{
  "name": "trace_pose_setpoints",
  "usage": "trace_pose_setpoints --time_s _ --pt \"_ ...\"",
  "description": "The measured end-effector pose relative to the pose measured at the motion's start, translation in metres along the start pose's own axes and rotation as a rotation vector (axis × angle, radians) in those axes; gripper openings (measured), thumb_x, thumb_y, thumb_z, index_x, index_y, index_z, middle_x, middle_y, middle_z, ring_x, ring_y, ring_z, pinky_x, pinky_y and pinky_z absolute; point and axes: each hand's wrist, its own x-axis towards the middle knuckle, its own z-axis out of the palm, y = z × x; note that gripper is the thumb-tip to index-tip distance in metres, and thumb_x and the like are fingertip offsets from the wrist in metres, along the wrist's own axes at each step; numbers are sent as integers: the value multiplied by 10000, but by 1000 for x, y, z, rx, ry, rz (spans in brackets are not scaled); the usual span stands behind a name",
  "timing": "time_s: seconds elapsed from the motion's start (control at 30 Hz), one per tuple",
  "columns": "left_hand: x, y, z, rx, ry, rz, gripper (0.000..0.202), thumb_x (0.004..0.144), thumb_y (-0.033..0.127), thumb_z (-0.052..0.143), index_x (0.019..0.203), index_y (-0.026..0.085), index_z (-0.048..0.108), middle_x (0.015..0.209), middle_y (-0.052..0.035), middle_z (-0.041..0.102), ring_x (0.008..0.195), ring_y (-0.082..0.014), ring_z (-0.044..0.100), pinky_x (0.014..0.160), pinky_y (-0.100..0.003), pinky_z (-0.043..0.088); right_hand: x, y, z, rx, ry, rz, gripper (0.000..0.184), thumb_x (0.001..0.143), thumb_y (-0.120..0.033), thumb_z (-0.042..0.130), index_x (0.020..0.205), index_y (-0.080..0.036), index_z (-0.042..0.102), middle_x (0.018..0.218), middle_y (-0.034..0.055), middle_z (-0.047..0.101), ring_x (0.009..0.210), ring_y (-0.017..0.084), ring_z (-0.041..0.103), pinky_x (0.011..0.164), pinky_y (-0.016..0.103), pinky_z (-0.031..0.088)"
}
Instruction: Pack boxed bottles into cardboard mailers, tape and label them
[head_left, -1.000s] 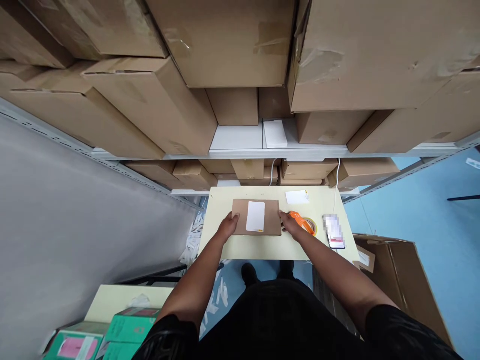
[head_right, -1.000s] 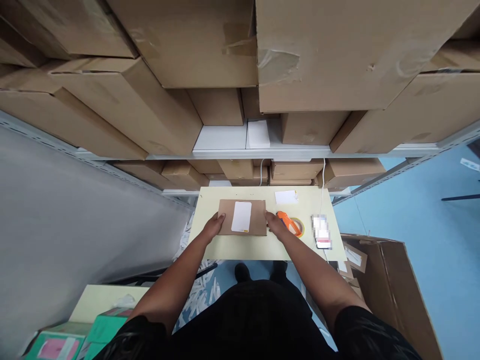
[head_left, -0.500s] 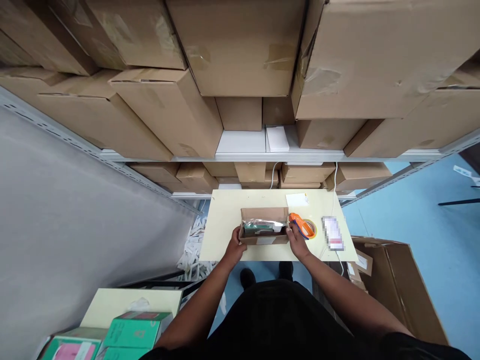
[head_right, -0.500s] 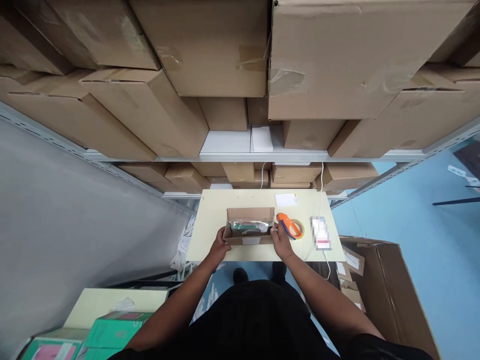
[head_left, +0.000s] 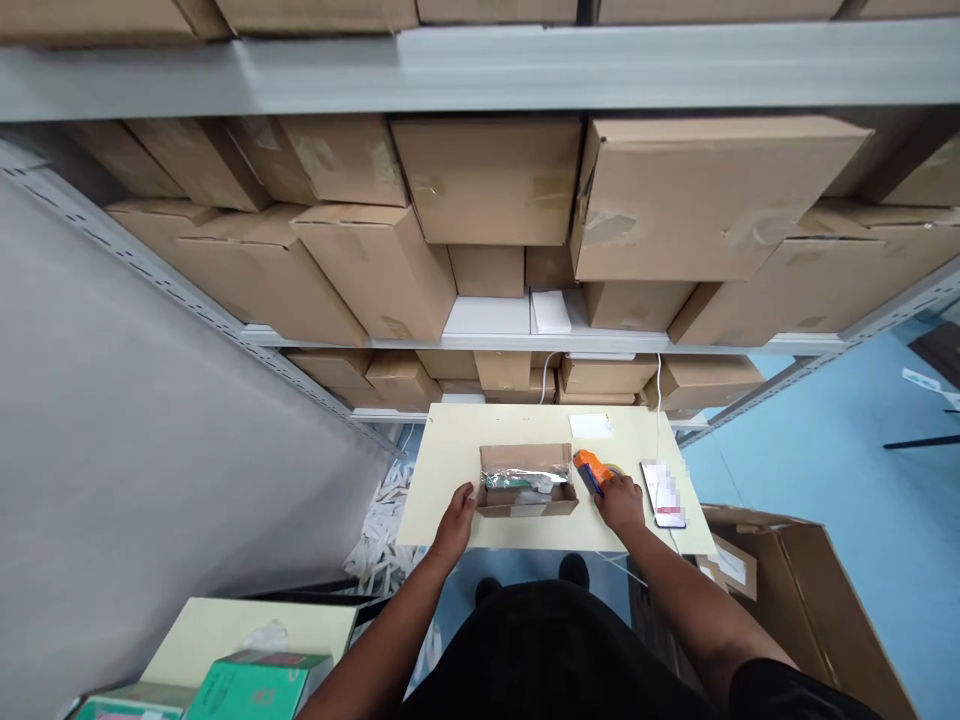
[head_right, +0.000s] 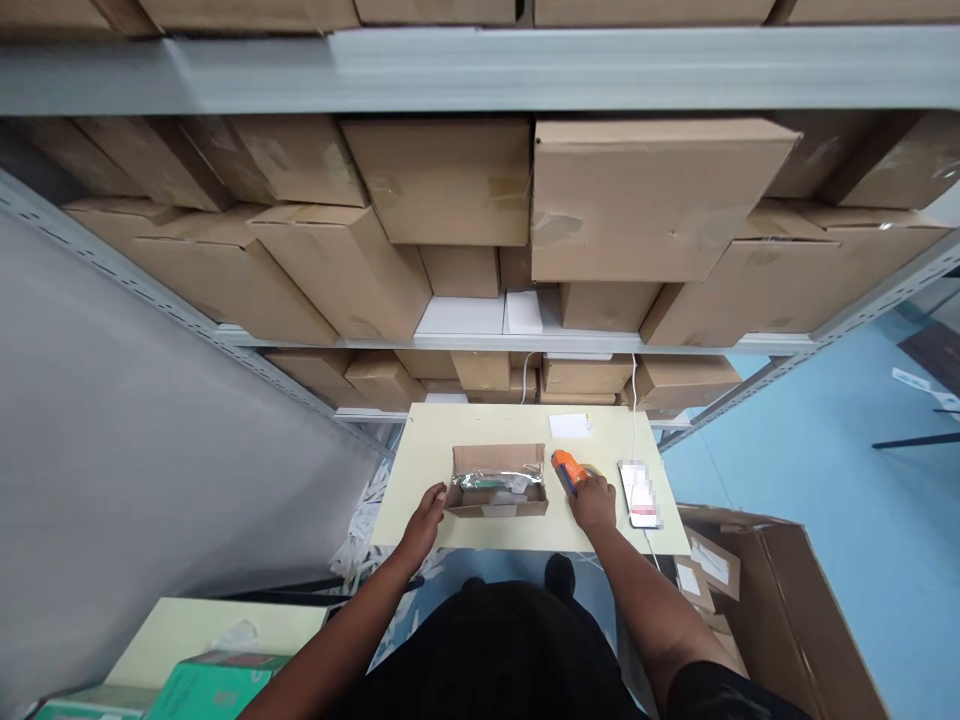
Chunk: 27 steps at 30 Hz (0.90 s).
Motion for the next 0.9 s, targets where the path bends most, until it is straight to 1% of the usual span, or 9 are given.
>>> trace_pose_setpoints --time_s 0.07,0.17,0.23,0.3,0.37,0.47,0.6,0.73,0.9 --pt "-9 -8 -9 29 -6 -2 544 937 619 428 1259 211 591 1358 -139 652 1276 -296 618 1073 -477 479 5 1 1 -82 14 -46 203 883 -302 597 977 -211 752 1129 175 714 1224 385 539 1007 507 391" --pt "-27 -24 -24 103 -29 11 444 917 591 459 1112 240 646 1202 -106 723 1197 -294 662 1079 -463 475 8 -2 -10 -28 78 -18 279 946 -369 520 951 -209 748 1045 174 722 1120 365 586 922 457 439" --pt "-40 -40 -32 143 -45 -3 397 913 572 456 1068 264 652 1140 -88 743 1129 -294 690 1043 -459 498 12 -7 -31 74 167 -57 346 975 -420 474 966 -194 737 1008 175 717 1060 353 594 916 442 452" --pt "-51 -58 -38 192 -67 -5 373 913 562 446 1040 279 652 1088 -69 754 1089 -289 702 1010 -446 516 18 -21 -65 153 300 -177 375 992 -457 453 985 -190 716 1018 165 708 1049 345 578 951 446 449" --pt "-59 -75 -42 252 -76 -6 379 918 552 427 1038 270 651 1061 -58 758 1076 -278 702 996 -423 520 30 -48 -107 179 443 -320 379 1009 -484 439 1018 -201 691 1056 154 695 1080 344 553 965 460 443" --pt "-64 -93 -44 320 -71 -16 407 929 523 397 1076 238 648 1080 -61 759 1085 -253 696 1001 -380 510 56 -110 -172 117 581 -535 374 1031 -468 429 1079 -183 667 1088 154 674 1093 336 531 972 461 434" --pt "-69 -92 -48 325 -60 -18 372 924 462 424 1119 240 650 1143 -57 757 1116 -236 694 998 -344 508 100 -205 -236 -58 603 -606 318 1034 -379 452 1110 -152 662 1179 176 651 1150 323 498 990 426 404" --pt "-82 -77 -52 309 -71 -2 369 922 436 445 1133 232 669 1201 -78 746 1140 -238 686 993 -337 509 146 -273 -261 -183 501 -582 317 1032 -332 458 1171 -126 655 1263 197 618 1215 317 462 1004 410 379" --pt "-102 -85 -53 289 -75 -44 367 905 394 485 1169 225 676 1215 -86 743 1128 -243 688 989 -342 506 192 -305 -255 -191 369 -482 350 1025 -298 441 1221 -101 654 1288 204 612 1223 316 471 1013 414 384"
